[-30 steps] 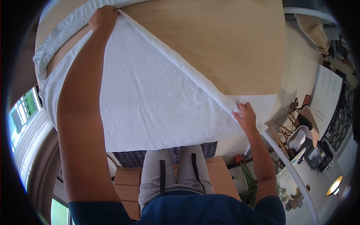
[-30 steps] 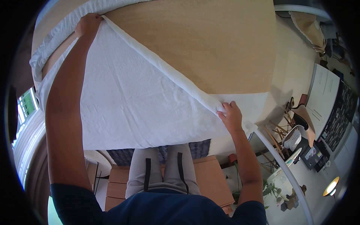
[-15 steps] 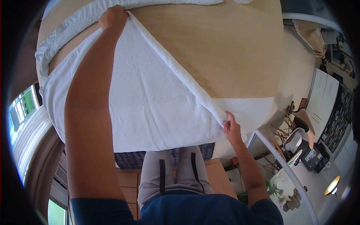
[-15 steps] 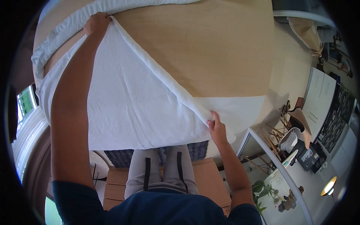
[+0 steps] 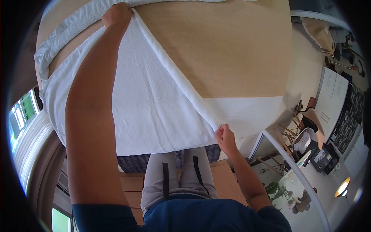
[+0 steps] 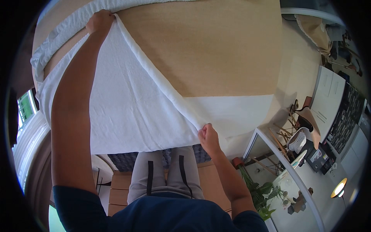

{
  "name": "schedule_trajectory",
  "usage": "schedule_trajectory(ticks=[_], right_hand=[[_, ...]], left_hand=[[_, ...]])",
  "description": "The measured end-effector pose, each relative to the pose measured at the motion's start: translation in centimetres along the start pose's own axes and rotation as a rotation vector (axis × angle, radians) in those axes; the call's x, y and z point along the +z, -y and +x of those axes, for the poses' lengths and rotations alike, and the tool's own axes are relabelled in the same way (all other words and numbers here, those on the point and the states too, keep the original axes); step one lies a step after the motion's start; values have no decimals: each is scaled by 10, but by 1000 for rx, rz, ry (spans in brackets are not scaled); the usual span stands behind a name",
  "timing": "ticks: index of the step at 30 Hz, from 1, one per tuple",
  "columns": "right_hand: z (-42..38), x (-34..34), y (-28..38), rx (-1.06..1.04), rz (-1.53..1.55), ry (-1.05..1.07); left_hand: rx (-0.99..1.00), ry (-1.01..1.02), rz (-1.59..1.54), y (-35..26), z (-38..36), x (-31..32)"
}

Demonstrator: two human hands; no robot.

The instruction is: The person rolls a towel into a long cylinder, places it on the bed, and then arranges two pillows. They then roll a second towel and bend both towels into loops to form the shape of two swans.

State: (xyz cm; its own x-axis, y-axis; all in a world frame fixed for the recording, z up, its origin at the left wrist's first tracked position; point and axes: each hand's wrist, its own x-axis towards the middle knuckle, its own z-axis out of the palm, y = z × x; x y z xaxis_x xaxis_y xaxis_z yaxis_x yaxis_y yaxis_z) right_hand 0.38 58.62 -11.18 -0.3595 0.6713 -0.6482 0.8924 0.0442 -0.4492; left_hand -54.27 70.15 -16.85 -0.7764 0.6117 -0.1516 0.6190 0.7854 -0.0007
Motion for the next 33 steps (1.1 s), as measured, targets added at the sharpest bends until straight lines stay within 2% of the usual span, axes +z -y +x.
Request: schedule_trajectory(ticks=[3,5,7,8,9,11,13,15,17,21,24,25,27,28,30,31,33], right_hand=[[5,-7,3,98,114,-21],[12,-15,4,53,9,55],[19,-22,6,-205,-323,-20],[25,-25,6,-288,-343,-34],[26,-24,4,-283,-350,-39],[29,-15,11,-27,-133,132],[16,-6,19,-17,-152,134],[1,5,26,175,-283,-60],[-11,30,23,199,-273,-94],[-21,52,32,79,-287,-175],[-41,57,34,-117,-31,-142],[-39,56,30,-117,-33,-141],[-27,52,21,147,68,1],[-21,46,24,148,69,1],[-6,33,32,77,-203,52],[2,30,31,76,-206,51],[12,27,25,-137,-287,31]], left_hand=[[-7,-12,-1,0,0,-2],[17,-4,2,1,1,-2],[16,-3,4,2,1,0],[14,-3,7,2,2,1],[16,-2,-2,1,2,2],[1,-18,-36,3,3,4],[2,-11,-28,1,-1,1],[4,-7,-11,5,3,3],[47,-4,3,5,4,5],[16,-4,-19,3,5,4],[27,-19,-37,3,4,9],[23,-11,-45,4,3,8],[19,-5,-53,4,4,4],[22,11,-50,5,6,6],[25,28,-50,4,5,4],[24,24,-54,4,5,4],[21,22,-61,4,5,5]])
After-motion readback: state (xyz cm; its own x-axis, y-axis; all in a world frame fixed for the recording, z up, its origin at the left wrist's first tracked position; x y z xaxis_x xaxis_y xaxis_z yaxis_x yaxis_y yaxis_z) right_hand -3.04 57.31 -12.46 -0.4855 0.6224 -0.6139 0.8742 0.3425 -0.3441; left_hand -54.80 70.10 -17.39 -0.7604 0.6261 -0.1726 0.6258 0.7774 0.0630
